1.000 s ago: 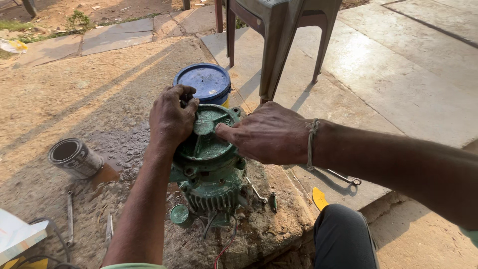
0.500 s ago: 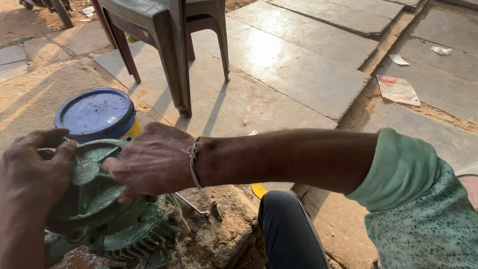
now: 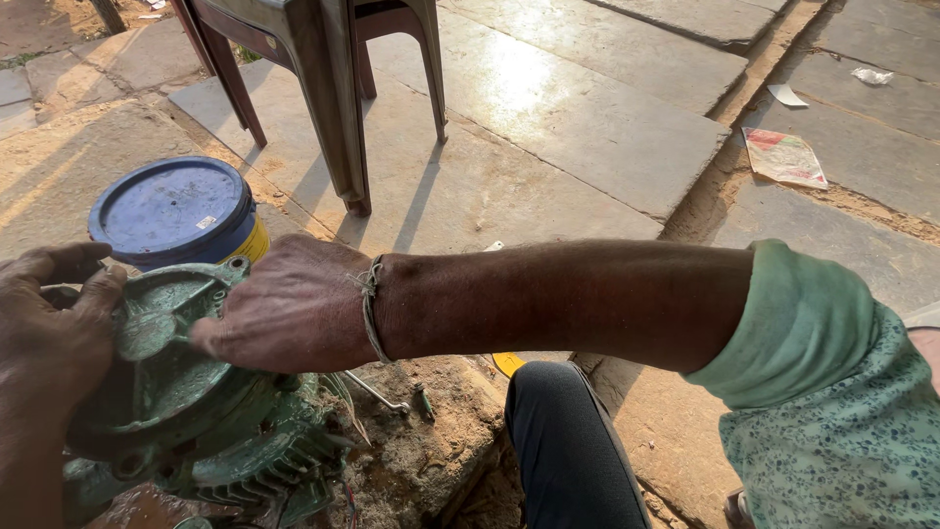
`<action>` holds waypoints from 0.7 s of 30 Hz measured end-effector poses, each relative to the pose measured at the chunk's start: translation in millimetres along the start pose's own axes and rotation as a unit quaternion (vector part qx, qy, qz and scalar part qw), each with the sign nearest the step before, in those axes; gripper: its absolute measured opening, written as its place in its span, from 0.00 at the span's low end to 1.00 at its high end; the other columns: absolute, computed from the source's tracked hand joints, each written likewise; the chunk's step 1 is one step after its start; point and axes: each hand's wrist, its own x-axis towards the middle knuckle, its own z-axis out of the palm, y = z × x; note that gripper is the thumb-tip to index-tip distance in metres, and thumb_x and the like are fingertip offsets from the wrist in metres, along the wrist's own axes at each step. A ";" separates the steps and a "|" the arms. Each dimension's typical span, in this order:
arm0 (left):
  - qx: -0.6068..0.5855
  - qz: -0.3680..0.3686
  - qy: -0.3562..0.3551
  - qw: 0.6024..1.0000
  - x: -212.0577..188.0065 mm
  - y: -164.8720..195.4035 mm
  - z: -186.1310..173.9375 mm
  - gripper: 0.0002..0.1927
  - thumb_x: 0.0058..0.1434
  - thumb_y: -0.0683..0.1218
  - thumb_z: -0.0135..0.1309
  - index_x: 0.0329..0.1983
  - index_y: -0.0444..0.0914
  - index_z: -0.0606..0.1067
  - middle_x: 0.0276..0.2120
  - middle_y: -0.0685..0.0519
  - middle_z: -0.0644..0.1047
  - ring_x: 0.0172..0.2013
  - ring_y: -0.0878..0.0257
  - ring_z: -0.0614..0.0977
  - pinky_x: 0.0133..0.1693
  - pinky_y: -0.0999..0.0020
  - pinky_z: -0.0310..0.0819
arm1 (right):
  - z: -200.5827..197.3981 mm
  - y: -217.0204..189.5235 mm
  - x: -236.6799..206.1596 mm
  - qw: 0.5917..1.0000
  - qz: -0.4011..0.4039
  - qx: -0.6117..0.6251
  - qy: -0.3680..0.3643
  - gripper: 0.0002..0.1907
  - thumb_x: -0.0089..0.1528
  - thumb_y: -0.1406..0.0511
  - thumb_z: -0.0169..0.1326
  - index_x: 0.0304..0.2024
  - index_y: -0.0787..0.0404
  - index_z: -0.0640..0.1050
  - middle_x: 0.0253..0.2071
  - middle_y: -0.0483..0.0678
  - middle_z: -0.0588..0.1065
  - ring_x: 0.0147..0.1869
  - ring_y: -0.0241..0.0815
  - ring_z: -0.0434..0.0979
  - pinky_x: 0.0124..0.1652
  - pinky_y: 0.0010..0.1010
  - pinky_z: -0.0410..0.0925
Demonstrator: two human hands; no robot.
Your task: The person removes the top cover of a green electric motor, exposing the fan and internal components. They then use a pair of scissors to adjust or clean parts inside the motor housing.
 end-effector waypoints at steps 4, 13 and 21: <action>-0.006 -0.028 -0.003 1.000 -0.6 0.8 1.1 0.16 0.73 0.48 0.57 0.60 0.38 0.77 0.36 0.38 0.80 0.27 0.51 0.82 0.24 0.57 0.77 | -2.7 1.5 -5.2 0.992 0.047 0.042 -0.105 0.19 0.67 0.55 0.51 0.53 0.61 0.67 0.21 0.33 0.68 0.20 0.26 0.67 0.16 0.21 0.66; 0.019 -0.033 -0.009 0.999 -3.8 9.4 -4.0 0.16 0.72 0.47 0.58 0.61 0.39 0.78 0.37 0.38 0.80 0.29 0.51 0.83 0.25 0.56 0.79 | -11.8 -0.6 -6.8 0.999 -0.024 0.023 0.010 0.06 0.66 0.67 0.48 0.46 0.58 0.71 0.17 0.34 0.63 0.17 0.26 0.65 0.11 0.20 0.64; 0.050 -0.048 -0.004 0.998 -9.9 24.1 -12.3 0.15 0.69 0.48 0.61 0.58 0.42 0.80 0.45 0.39 0.81 0.36 0.50 0.84 0.35 0.54 0.79 | -5.7 0.5 -3.5 0.999 -0.026 0.019 -0.001 0.04 0.71 0.68 0.45 0.43 0.57 0.71 0.21 0.35 0.63 0.19 0.26 0.62 0.14 0.21 0.63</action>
